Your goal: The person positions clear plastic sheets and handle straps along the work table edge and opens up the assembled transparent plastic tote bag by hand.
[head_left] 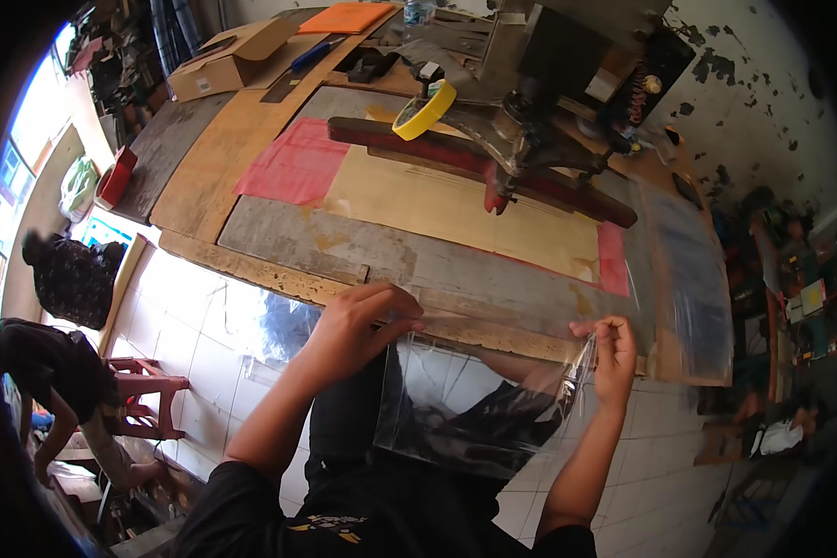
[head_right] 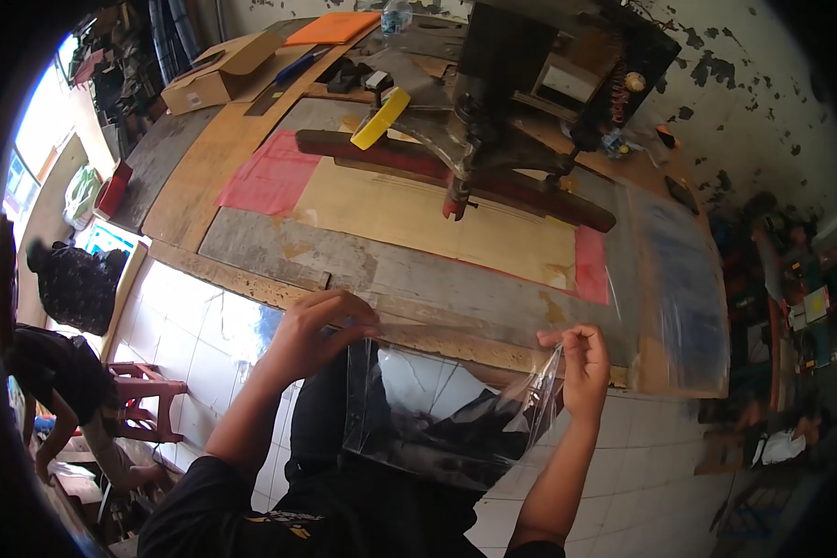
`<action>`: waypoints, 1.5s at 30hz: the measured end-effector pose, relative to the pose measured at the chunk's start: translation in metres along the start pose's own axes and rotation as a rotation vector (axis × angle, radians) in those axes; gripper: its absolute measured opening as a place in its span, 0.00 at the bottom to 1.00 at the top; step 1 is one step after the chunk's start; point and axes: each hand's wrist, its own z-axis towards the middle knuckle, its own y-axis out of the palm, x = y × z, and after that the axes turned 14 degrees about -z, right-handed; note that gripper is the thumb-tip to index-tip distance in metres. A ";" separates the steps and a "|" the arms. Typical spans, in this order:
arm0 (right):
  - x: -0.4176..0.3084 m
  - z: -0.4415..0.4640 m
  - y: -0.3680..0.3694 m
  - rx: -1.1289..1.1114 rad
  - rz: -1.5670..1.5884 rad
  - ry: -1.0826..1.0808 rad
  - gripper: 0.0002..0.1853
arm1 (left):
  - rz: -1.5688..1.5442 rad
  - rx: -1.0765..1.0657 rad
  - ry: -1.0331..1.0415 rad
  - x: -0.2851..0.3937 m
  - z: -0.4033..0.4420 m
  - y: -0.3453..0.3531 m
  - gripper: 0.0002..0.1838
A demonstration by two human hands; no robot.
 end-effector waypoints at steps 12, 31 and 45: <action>0.003 0.000 0.016 0.251 0.001 0.087 0.08 | -0.278 0.157 -0.376 0.004 0.027 -0.003 0.22; 0.009 -0.001 0.014 0.209 -0.002 0.061 0.08 | -0.381 0.159 -0.298 -0.011 0.016 -0.003 0.15; -0.047 0.006 -0.001 0.042 -0.373 -0.192 0.07 | -0.488 0.276 -0.322 -0.009 0.014 0.003 0.14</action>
